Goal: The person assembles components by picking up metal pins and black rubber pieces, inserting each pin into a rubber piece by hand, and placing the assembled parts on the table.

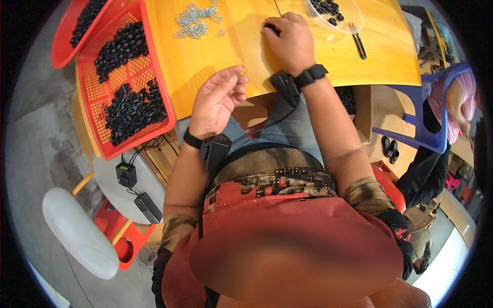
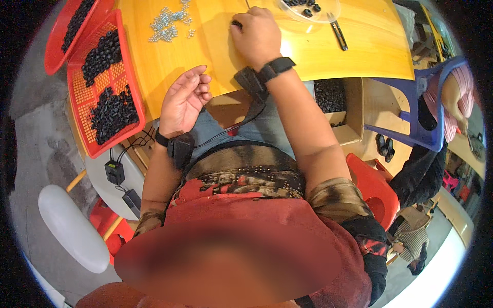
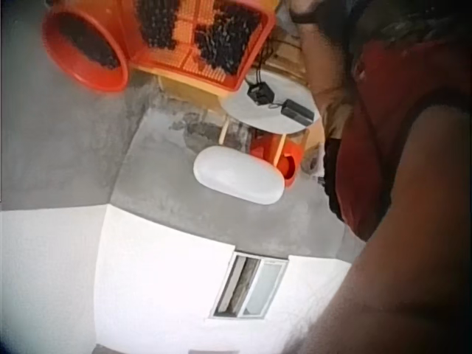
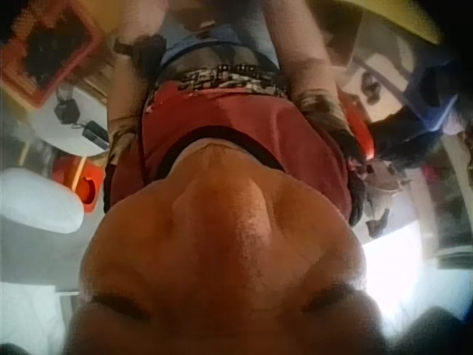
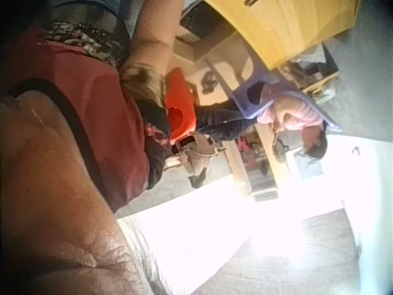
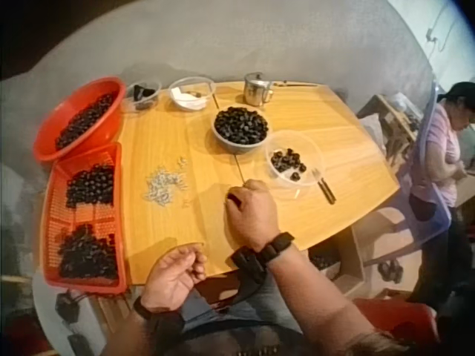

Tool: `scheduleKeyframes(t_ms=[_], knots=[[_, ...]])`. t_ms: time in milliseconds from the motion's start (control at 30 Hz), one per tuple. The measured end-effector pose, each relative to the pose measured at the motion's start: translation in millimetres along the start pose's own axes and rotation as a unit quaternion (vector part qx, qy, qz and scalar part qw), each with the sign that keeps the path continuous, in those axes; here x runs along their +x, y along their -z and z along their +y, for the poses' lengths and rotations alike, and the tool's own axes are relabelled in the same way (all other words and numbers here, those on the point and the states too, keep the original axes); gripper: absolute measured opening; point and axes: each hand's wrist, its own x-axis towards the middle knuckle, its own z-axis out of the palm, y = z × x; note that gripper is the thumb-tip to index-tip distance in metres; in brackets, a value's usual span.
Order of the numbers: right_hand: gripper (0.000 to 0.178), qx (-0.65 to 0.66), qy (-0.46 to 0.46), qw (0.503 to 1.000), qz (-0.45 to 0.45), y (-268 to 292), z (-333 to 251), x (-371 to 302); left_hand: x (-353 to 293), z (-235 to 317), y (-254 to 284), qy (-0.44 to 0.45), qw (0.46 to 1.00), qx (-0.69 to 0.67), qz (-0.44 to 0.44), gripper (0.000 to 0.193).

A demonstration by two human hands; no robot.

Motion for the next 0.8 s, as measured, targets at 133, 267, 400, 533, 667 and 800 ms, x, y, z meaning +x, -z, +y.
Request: scheduleKeyframes(t_ms=[133,267,400,533,667,800], knots=[[0.011,-0.025,0.031,0.999,0.029,-0.8,-1.7,0.0,0.4,-1.6,-3.2,-0.009,1.000,0.003,-0.011,0.024],[0.010,0.008,0.043,0.998,0.048,9.2,-12.4,-5.4,0.8,-1.5,-5.2,-0.013,1.000,0.004,-0.009,0.025],[0.016,0.176,0.078,0.981,-0.021,29.0,-33.4,-30.1,1.3,-1.3,-15.3,-0.024,0.999,0.021,0.034,0.023],[0.015,0.257,0.069,0.961,-0.081,37.6,-51.9,-51.6,-0.8,-5.7,-13.1,-0.047,0.996,0.043,0.055,0.018],[0.014,0.277,0.090,0.954,-0.069,35.1,-55.7,-55.7,-4.4,-3.7,-17.8,-0.059,0.994,0.071,0.064,0.012],[0.018,0.311,0.082,0.945,-0.062,38.0,-55.4,-58.0,-4.2,-0.8,-18.8,-0.054,0.995,0.065,0.057,0.011]])
